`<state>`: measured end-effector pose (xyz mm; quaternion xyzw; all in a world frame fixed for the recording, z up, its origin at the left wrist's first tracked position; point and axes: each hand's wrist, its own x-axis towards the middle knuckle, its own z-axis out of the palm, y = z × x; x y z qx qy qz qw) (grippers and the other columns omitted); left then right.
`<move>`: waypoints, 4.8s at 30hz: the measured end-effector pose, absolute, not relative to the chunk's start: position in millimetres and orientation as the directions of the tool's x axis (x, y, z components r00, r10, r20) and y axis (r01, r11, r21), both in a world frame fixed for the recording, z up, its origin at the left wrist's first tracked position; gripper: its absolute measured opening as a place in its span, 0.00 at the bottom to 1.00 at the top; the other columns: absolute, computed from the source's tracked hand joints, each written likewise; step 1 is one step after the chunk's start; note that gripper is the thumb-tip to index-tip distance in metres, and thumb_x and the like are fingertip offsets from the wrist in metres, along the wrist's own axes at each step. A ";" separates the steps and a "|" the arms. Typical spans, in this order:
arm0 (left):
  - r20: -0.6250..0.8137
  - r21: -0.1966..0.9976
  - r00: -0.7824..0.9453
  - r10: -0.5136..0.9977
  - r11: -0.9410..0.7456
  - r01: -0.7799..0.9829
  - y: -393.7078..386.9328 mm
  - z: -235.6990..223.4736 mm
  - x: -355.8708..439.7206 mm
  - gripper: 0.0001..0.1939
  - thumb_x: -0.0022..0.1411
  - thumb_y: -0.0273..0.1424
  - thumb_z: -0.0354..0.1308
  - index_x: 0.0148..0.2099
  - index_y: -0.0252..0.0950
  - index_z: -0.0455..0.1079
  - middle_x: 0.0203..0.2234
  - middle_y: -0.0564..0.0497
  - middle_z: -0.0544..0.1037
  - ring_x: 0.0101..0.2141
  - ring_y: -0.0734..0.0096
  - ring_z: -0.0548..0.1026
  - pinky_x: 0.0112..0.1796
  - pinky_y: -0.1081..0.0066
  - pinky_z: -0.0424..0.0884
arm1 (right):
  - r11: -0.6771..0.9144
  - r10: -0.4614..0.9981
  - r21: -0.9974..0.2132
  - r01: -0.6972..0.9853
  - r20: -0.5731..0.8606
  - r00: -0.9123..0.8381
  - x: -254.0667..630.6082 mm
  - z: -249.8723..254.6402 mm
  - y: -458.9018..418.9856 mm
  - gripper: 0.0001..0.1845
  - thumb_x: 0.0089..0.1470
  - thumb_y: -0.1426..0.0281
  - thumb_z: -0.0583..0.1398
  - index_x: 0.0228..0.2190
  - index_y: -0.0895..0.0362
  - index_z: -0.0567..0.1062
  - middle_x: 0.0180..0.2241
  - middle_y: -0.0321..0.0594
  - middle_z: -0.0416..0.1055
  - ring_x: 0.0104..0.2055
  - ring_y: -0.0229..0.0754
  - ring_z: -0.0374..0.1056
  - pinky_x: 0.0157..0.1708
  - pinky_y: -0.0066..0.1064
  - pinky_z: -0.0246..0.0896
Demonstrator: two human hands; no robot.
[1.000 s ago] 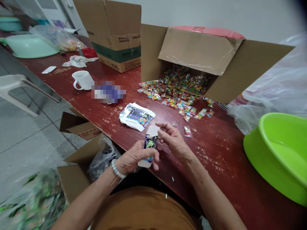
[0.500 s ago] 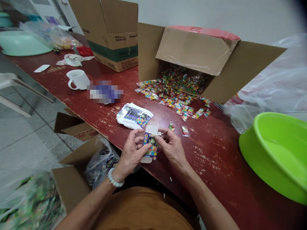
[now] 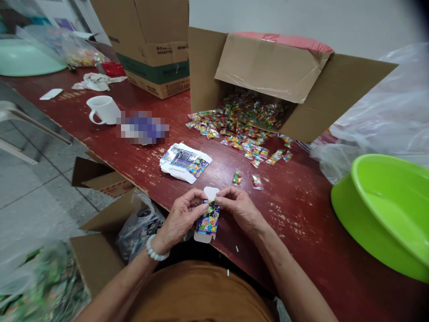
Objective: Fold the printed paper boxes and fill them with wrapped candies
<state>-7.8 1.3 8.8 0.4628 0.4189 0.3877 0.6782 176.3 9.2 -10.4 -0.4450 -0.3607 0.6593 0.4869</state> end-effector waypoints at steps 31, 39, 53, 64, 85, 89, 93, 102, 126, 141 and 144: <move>-0.333 0.920 0.377 0.864 0.385 -0.070 -0.2 0.2 2.0 0.32 0.64 0.56 0.49 0.48 0.32 0.75 0.26 0.47 0.78 0.19 0.74 0.71 0.22 0.75 0.67 | -0.138 0.979 -0.979 -0.152 -0.110 -0.174 160.5 4.0 8.4 0.13 0.52 0.59 0.66 0.32 0.57 0.77 0.25 0.37 0.76 0.18 0.37 0.69 0.18 0.28 0.64; -0.388 0.850 0.407 0.827 0.491 -0.189 -3.2 -4.1 6.3 0.32 0.64 0.55 0.50 0.57 0.36 0.71 0.22 0.50 0.76 0.18 0.72 0.71 0.20 0.75 0.67 | 0.156 0.984 -0.952 0.265 0.125 -0.129 164.9 6.4 4.9 0.06 0.56 0.68 0.61 0.33 0.53 0.81 0.32 0.38 0.77 0.27 0.37 0.66 0.27 0.28 0.62; -0.388 0.880 0.399 0.831 0.462 -0.108 1.6 1.1 2.1 0.36 0.61 0.60 0.48 0.53 0.36 0.74 0.20 0.50 0.75 0.19 0.71 0.71 0.20 0.74 0.66 | 0.209 0.954 -0.975 0.076 0.186 -0.236 166.7 14.8 8.1 0.06 0.55 0.67 0.64 0.27 0.53 0.77 0.35 0.38 0.78 0.33 0.40 0.71 0.32 0.33 0.67; -0.385 0.783 0.379 0.841 0.515 -0.348 5.9 6.5 15.0 0.27 0.62 0.50 0.58 0.58 0.42 0.68 0.39 0.49 0.80 0.26 0.72 0.77 0.27 0.73 0.74 | 0.172 0.983 -0.981 0.087 0.165 -0.082 159.0 -0.8 0.4 0.06 0.58 0.69 0.61 0.39 0.51 0.77 0.44 0.38 0.77 0.40 0.41 0.72 0.40 0.34 0.67; -0.305 0.952 0.093 0.948 0.307 -0.008 32.3 -2.1 -20.4 0.27 0.43 0.36 0.75 0.44 0.36 0.69 0.28 0.54 0.78 0.24 0.72 0.77 0.25 0.73 0.75 | -0.070 0.988 -0.897 0.437 -0.001 0.157 218.9 -9.4 57.7 0.10 0.47 0.64 0.66 0.30 0.55 0.72 0.25 0.34 0.71 0.27 0.40 0.66 0.31 0.32 0.60; -0.397 0.900 0.104 0.912 0.409 -0.151 29.4 1.9 -23.2 0.27 0.43 0.34 0.76 0.37 0.37 0.61 0.27 0.52 0.79 0.21 0.70 0.78 0.22 0.74 0.76 | -0.053 0.984 -0.997 -0.050 -0.060 0.168 188.3 -3.2 37.3 0.17 0.41 0.60 0.70 0.28 0.55 0.71 0.26 0.34 0.72 0.27 0.37 0.67 0.29 0.30 0.62; -0.460 0.786 0.343 0.819 0.556 -0.272 16.9 2.6 -17.2 0.27 0.43 0.30 0.76 0.36 0.37 0.59 0.34 0.50 0.80 0.30 0.64 0.82 0.32 0.67 0.80 | -0.004 0.969 -0.999 -0.041 -0.014 0.245 168.7 -1.3 24.2 0.14 0.43 0.63 0.70 0.28 0.55 0.73 0.26 0.33 0.71 0.27 0.37 0.67 0.31 0.30 0.65; -0.315 0.829 0.573 0.757 0.513 -0.222 2.3 3.5 -1.1 0.24 0.54 0.30 0.69 0.52 0.36 0.67 0.33 0.52 0.76 0.27 0.74 0.78 0.30 0.75 0.75 | 0.219 0.974 -0.906 0.361 0.224 -0.030 176.3 18.1 18.3 0.04 0.56 0.67 0.63 0.31 0.54 0.78 0.29 0.37 0.76 0.30 0.41 0.69 0.34 0.33 0.63; -0.298 0.890 0.346 0.890 0.390 -0.235 5.7 12.8 11.9 0.23 0.60 0.46 0.60 0.49 0.33 0.73 0.25 0.48 0.79 0.22 0.71 0.74 0.19 0.76 0.72 | -0.343 0.933 -0.820 -0.459 -0.238 -0.271 161.1 3.2 5.5 0.22 0.40 0.63 0.75 0.37 0.56 0.78 0.28 0.34 0.72 0.21 0.30 0.62 0.21 0.22 0.59; -0.333 0.762 0.404 0.852 0.495 -0.417 1.0 9.2 11.1 0.22 0.65 0.47 0.54 0.49 0.33 0.72 0.23 0.49 0.77 0.19 0.72 0.73 0.20 0.74 0.73 | 0.106 0.989 -0.988 -0.109 0.115 -0.088 160.0 -3.3 4.2 0.09 0.54 0.60 0.66 0.33 0.52 0.80 0.42 0.39 0.76 0.31 0.38 0.71 0.33 0.32 0.69; -0.422 0.623 0.500 0.756 0.643 -0.445 4.6 13.3 6.2 0.27 0.67 0.51 0.47 0.50 0.34 0.71 0.22 0.48 0.77 0.18 0.68 0.75 0.18 0.70 0.74 | 0.329 0.939 -0.936 0.129 0.309 -0.152 163.9 0.6 1.5 0.08 0.58 0.63 0.63 0.33 0.52 0.81 0.36 0.40 0.78 0.40 0.44 0.73 0.45 0.38 0.67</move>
